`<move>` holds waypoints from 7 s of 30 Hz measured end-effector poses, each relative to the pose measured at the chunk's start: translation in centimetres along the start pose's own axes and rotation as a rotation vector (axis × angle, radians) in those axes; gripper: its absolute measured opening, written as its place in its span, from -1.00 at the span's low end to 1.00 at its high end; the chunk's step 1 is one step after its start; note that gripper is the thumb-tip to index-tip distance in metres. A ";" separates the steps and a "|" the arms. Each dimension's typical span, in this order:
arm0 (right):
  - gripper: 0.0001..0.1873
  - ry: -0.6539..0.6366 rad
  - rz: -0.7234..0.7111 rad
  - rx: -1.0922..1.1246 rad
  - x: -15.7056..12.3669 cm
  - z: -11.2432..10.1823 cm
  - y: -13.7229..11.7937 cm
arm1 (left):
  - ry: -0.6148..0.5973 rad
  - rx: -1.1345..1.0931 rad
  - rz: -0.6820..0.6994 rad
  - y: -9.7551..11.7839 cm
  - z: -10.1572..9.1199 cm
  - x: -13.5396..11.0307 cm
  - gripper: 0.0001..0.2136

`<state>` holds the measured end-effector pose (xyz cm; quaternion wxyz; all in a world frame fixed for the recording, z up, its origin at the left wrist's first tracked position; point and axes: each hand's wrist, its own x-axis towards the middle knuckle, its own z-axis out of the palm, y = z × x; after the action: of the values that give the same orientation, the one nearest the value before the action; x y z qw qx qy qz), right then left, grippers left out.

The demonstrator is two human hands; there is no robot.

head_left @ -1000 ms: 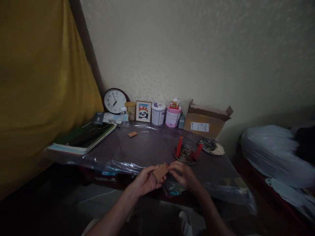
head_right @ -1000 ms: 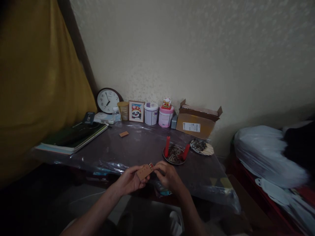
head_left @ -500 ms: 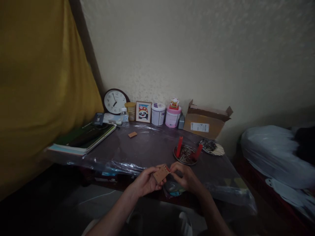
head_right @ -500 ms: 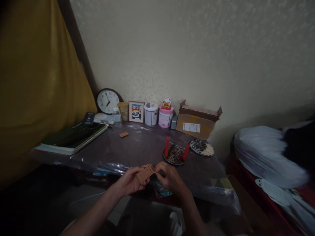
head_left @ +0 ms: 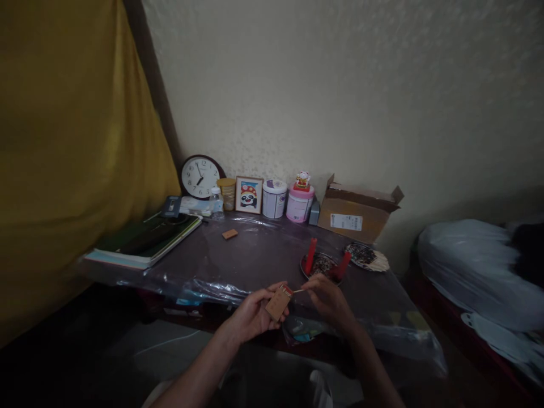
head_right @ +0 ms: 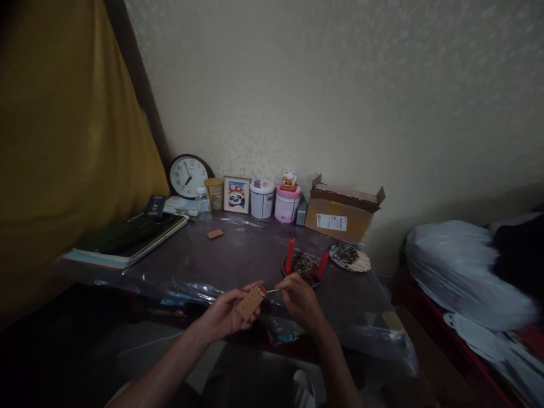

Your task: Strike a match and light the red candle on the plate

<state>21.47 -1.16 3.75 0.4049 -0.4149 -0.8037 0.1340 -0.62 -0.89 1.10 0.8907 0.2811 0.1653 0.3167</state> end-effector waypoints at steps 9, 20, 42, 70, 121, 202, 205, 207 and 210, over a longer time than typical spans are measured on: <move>-0.93 0.099 0.223 0.158 0.1 0.9 -0.5 | -0.060 0.008 0.075 -0.4 0.1 0.1 -0.54; -0.80 0.163 0.375 0.468 0.1 1.1 -0.8 | -0.069 0.008 0.093 -0.4 0.3 0.0 -0.58; -0.76 0.291 0.387 0.506 0.4 2.1 -1.7 | -0.080 -0.022 0.149 -0.2 0.8 -0.1 -0.60; -0.72 0.172 0.118 0.208 -0.2 3.5 -3.6 | -0.024 -0.134 0.266 0.4 1.8 -0.1 -0.65; -0.66 0.202 0.098 -0.022 -0.3 3.4 -2.2 | 0.106 0.576 0.599 0.4 2.0 0.0 -0.66; -0.86 0.449 0.021 -0.018 -5.4 2.6 -10.4 | 0.347 0.417 0.586 -4.8 6.2 -5.5 -0.69; -0.85 0.428 0.016 -0.010 -5.6 2.8 -10.2 | 0.391 0.440 0.604 -4.8 6.1 -5.5 -0.72; -0.85 0.422 0.010 -0.007 -5.6 2.9 -10.1 | 0.414 0.446 0.617 -4.8 6.0 -5.6 -0.74; -0.83 0.426 0.006 -0.017 -5.6 2.9 -10.2 | 0.427 0.419 0.613 -4.8 5.9 -5.5 -0.73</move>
<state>15.37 -11.42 4.50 0.5618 -0.4394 -0.6999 0.0377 0.35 -9.95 3.48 0.6248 0.4204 0.3156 0.5773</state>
